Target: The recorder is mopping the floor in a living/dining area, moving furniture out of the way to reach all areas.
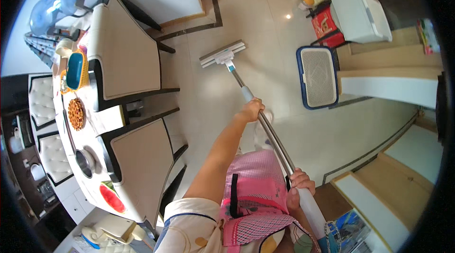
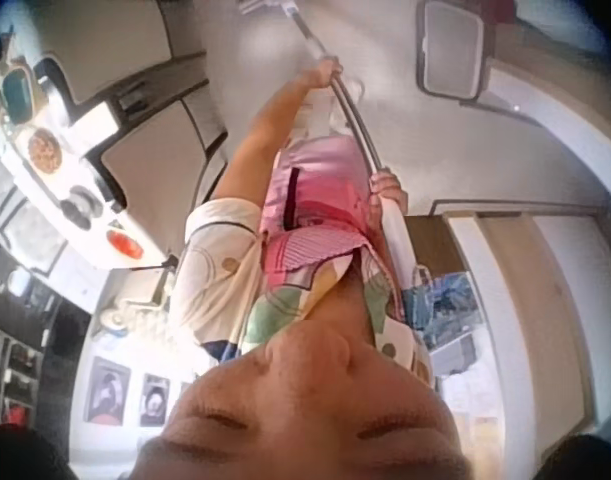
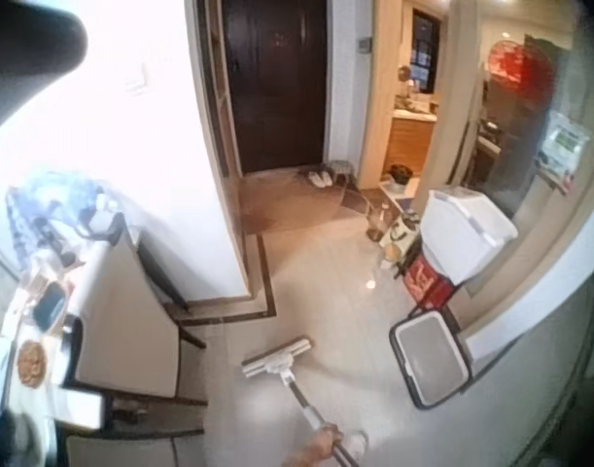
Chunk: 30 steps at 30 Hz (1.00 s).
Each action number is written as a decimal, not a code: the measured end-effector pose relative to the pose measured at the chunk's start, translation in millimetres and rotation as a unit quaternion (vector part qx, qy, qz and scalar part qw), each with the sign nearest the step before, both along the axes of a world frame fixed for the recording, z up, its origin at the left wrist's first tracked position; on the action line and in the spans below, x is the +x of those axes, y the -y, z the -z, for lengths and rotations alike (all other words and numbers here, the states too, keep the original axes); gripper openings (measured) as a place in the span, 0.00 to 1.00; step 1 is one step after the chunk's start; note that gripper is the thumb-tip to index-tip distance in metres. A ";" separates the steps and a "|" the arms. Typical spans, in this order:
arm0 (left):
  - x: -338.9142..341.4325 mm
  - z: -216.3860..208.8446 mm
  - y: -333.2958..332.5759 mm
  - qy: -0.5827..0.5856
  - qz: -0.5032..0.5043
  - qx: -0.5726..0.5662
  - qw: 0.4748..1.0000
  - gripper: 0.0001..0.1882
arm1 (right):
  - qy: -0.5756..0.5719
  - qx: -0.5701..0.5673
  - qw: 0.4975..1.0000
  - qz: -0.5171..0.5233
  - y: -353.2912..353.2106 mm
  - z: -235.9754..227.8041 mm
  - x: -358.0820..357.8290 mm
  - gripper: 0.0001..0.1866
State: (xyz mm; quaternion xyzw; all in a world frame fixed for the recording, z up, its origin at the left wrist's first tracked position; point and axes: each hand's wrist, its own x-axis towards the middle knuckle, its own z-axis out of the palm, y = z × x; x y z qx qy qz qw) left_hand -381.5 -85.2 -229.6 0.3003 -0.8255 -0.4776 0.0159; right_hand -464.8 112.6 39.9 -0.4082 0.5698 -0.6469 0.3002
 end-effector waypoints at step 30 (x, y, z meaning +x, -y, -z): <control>132.5 -57.9 -819.2 -0.098 0.581 0.138 0.796 0.07 | 0.046 0.156 0.899 0.408 -776.2 -132.2 242.4 0.11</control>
